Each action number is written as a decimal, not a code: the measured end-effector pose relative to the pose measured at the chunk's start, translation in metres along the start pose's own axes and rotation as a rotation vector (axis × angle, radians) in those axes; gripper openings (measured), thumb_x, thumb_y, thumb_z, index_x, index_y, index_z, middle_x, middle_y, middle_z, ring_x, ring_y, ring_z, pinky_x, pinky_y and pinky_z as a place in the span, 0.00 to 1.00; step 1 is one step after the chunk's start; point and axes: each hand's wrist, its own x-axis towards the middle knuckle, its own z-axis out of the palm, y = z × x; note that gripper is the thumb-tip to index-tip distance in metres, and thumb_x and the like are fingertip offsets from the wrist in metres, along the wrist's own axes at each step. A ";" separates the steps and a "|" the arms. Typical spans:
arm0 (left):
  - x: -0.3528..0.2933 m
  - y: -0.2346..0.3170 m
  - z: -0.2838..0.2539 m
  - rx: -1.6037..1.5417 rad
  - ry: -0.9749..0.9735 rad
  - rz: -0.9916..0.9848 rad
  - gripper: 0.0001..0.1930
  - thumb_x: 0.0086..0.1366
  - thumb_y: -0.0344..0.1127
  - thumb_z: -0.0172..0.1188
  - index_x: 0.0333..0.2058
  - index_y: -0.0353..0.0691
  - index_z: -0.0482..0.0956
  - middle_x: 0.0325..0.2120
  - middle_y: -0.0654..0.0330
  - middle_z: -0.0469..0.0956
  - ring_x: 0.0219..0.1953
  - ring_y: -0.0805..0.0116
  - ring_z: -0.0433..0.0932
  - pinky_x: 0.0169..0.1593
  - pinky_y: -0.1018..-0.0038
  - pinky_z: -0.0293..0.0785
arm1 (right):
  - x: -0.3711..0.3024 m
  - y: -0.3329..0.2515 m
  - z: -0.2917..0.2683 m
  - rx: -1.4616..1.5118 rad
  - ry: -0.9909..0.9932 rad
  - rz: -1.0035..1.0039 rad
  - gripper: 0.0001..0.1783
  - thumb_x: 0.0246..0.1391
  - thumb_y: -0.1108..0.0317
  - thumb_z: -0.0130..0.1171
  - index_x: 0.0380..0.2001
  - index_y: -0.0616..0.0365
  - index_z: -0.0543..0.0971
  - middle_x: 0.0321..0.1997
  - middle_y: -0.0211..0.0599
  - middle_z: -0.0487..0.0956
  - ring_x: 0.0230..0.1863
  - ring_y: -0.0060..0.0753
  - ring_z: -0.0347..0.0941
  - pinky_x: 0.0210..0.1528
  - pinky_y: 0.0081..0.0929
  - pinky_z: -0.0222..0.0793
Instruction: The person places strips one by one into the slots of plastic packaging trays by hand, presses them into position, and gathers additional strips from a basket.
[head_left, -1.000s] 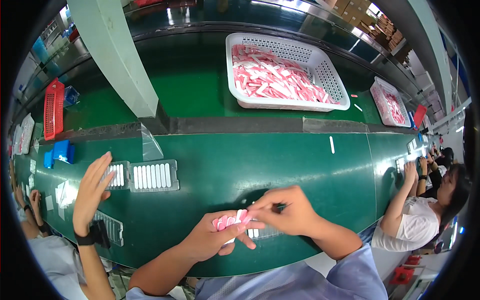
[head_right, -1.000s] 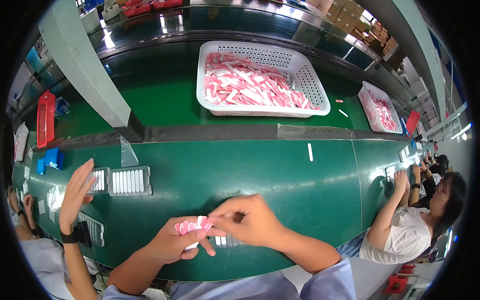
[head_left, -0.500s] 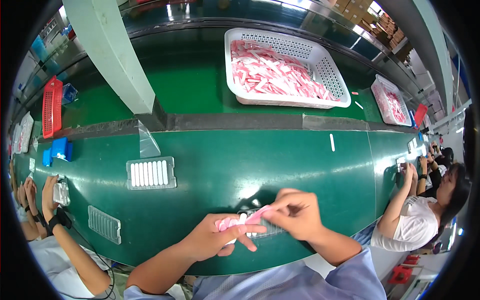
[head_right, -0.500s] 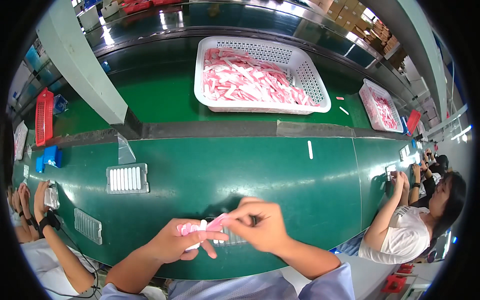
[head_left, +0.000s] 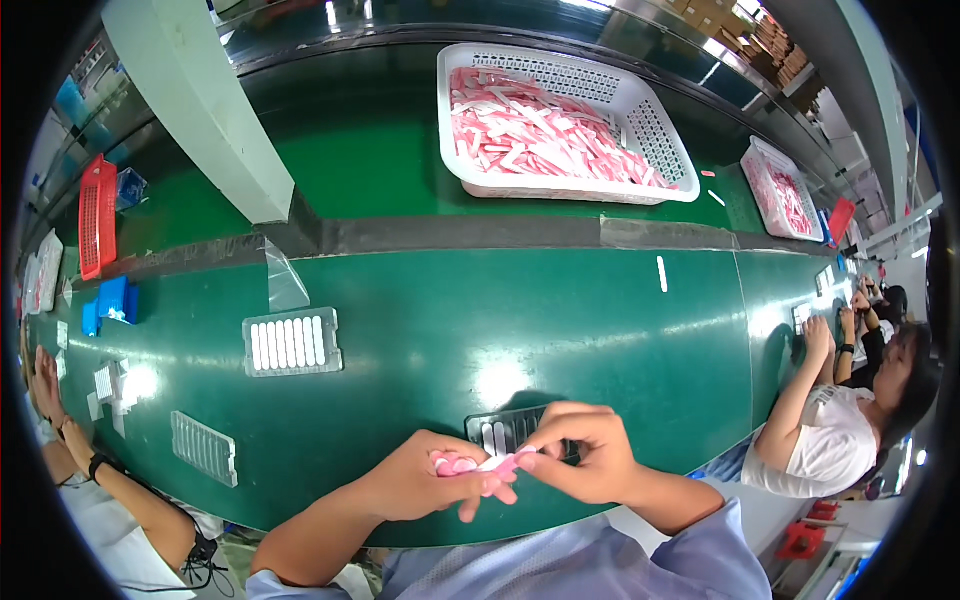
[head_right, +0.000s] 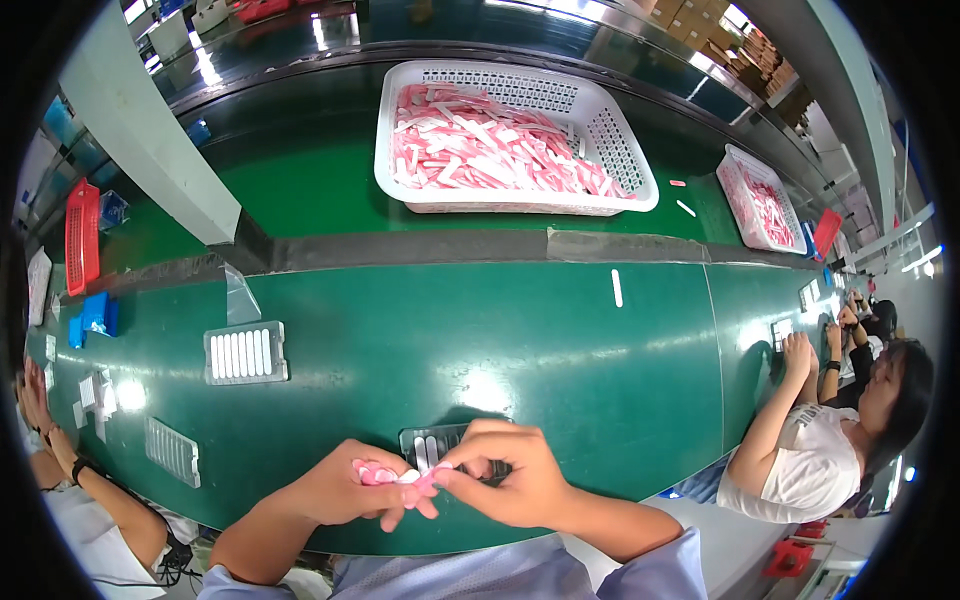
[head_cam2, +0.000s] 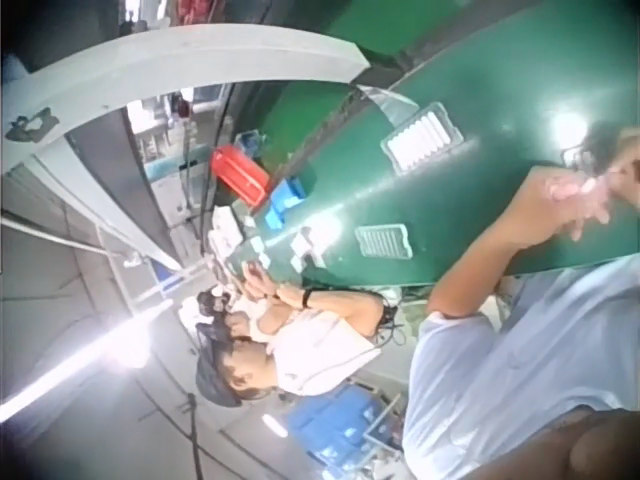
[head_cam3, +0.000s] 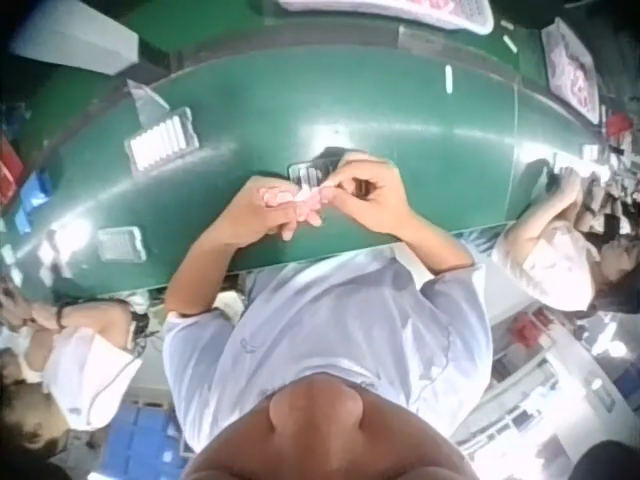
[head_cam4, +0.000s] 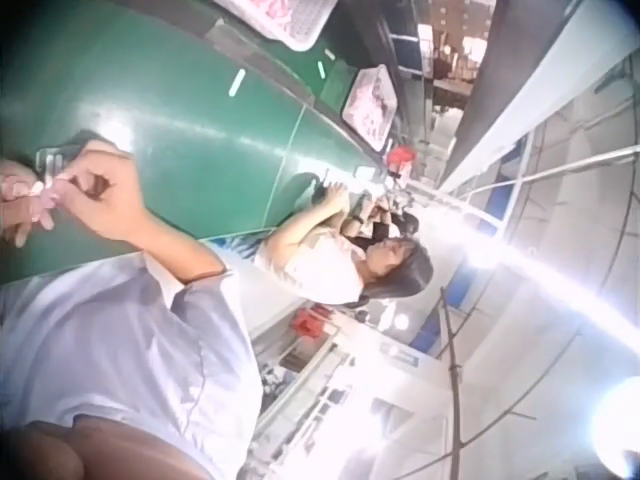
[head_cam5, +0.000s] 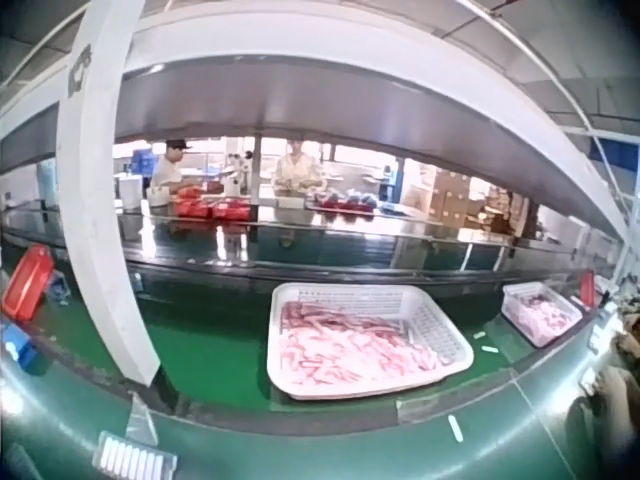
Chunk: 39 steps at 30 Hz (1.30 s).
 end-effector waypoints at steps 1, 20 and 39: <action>-0.001 0.001 -0.003 0.018 0.047 0.007 0.12 0.70 0.33 0.62 0.48 0.32 0.83 0.38 0.57 0.88 0.25 0.79 0.78 0.32 0.80 0.72 | -0.002 0.004 0.000 0.059 0.069 0.028 0.06 0.50 0.80 0.70 0.33 0.61 0.87 0.24 0.29 0.75 0.23 0.18 0.66 0.26 0.20 0.59; 0.001 0.000 0.002 0.047 0.248 0.066 0.08 0.69 0.32 0.64 0.39 0.32 0.86 0.29 0.63 0.86 0.19 0.82 0.73 0.27 0.82 0.69 | 0.000 0.012 -0.029 -0.856 0.007 -0.805 0.10 0.46 0.67 0.75 0.33 0.54 0.87 0.23 0.20 0.72 0.23 0.26 0.64 0.29 0.26 0.61; 0.002 -0.009 0.004 0.147 0.099 0.058 0.10 0.69 0.35 0.66 0.42 0.34 0.85 0.33 0.61 0.87 0.22 0.80 0.76 0.29 0.82 0.71 | 0.006 0.005 0.000 -0.183 -0.135 -0.151 0.07 0.53 0.75 0.72 0.36 0.59 0.87 0.18 0.30 0.77 0.19 0.23 0.70 0.25 0.26 0.64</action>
